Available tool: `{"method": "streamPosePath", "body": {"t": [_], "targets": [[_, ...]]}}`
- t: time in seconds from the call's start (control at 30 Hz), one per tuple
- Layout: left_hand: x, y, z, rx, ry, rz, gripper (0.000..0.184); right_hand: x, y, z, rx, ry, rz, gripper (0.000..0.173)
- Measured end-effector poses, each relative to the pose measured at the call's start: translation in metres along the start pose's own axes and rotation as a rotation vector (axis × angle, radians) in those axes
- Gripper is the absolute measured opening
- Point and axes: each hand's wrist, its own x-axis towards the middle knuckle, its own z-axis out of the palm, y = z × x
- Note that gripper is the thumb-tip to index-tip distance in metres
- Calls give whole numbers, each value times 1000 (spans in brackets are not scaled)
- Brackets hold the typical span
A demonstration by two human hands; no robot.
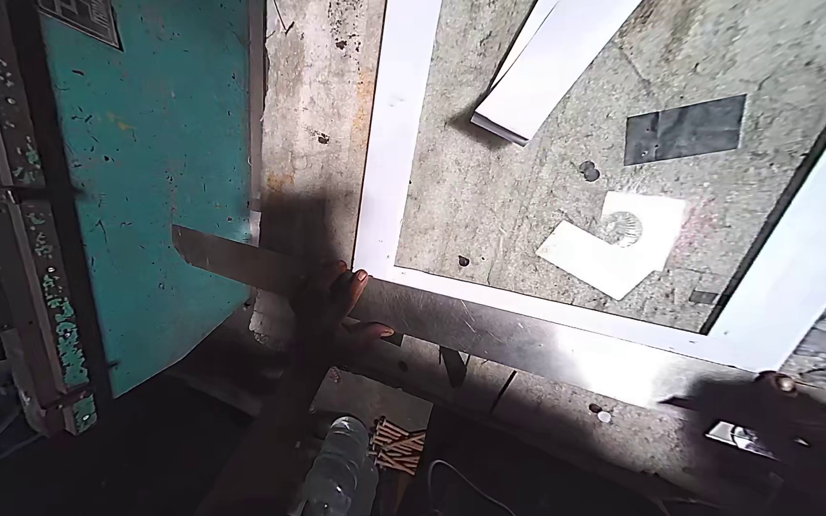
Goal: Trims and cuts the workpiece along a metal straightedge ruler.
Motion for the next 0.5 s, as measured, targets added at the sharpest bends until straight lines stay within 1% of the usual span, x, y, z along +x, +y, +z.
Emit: {"method": "streamPosePath", "body": {"t": [0.03, 0.07, 0.1, 0.13, 0.2, 0.27, 0.37, 0.5], "targets": [[-4, 2, -4, -15, -15, -6, 89, -7, 10, 8, 1, 65, -48, 36], [-3, 5, -4, -42, -27, -10, 89, -13, 21, 18, -49, 188, -78, 36], [-1, 7, -2, -59, -56, -9, 90, -16, 29, 26, -113, 300, -94, 38], [-1, 6, -1, -57, -95, -3, 92, -18, 34, 29, -156, 351, -98, 41], [-9, -7, 6, -54, -154, 3, 98, -17, 40, 32, -188, 353, -114, 48], [-11, -16, 8, -55, -157, 8, 101, -12, 41, 35, -183, 356, -131, 52], [-14, -23, 10, -30, -148, 25, 101, -12, 42, 37, -148, 370, -139, 54], [-13, -21, 10, -7, -122, 46, 100, -13, 45, 39, -122, 391, -151, 51]]}}
